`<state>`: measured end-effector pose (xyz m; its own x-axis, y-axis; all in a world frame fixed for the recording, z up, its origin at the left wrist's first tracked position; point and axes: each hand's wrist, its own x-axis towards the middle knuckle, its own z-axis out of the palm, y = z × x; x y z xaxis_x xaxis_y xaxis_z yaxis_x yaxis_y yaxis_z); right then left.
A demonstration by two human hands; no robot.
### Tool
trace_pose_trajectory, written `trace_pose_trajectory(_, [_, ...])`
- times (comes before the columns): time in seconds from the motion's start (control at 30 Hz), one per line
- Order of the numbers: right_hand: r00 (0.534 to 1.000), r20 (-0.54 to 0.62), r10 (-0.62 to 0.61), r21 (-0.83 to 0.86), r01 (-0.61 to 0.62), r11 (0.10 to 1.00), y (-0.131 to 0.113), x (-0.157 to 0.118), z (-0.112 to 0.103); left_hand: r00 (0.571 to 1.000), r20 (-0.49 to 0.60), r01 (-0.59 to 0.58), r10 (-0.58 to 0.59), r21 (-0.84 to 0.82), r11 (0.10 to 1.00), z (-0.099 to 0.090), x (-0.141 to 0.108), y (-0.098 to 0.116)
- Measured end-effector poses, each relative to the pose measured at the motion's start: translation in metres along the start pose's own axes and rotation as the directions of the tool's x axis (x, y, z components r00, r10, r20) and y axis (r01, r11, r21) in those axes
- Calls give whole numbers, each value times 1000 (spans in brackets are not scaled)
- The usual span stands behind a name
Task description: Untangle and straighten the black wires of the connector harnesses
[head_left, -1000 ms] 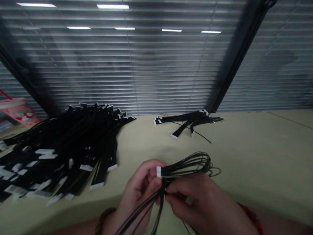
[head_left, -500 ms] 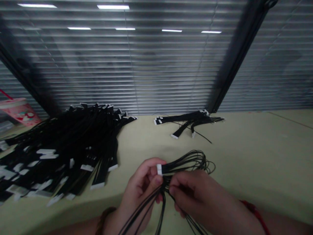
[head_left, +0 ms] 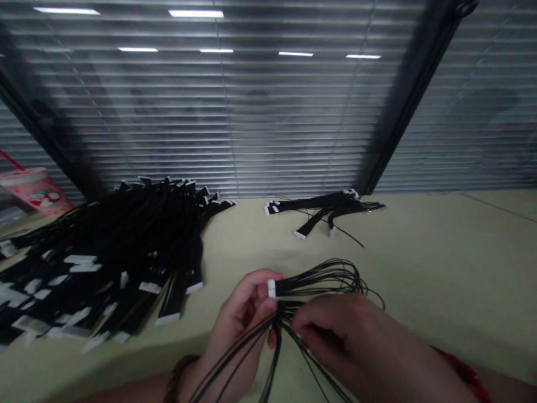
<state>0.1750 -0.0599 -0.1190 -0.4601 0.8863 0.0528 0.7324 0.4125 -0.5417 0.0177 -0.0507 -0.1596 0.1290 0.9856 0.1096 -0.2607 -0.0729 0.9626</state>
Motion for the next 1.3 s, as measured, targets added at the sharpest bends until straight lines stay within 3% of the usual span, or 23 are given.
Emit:
trace_pose_trajectory(0.33, [999, 3, 48, 69, -48, 996, 1, -4, 6, 995, 91, -32, 32, 1, 999, -1, -2, -3])
trace_pose_trajectory(0.6, [994, -104, 37, 52, -31, 998, 1, -5, 16, 985, 148, -81, 83, -24, 996, -2, -2, -5])
trace_pose_trajectory(0.7, [982, -186, -23, -25, 18, 1000, 3, -7, 21, 983, 157, -86, 93, -51, 995, -2, -2, -8])
trace_pose_trajectory(0.83, [927, -329, -178, -189, 120, 975, 7, -8, 27, 981, 187, -27, 43, -85, 996, -2, -1, -12])
trace_pose_trajectory(1.07, [841, -310, -443, -362, 327, 873, 11, -6, 35, 982, 186, 29, -23, -34, 999, -5, -1, -20])
trace_pose_trajectory(1.3, [876, -351, -331, -341, 210, 916, 7, -8, 32, 996, 91, 18, -13, -49, 999, 1, -1, -8])
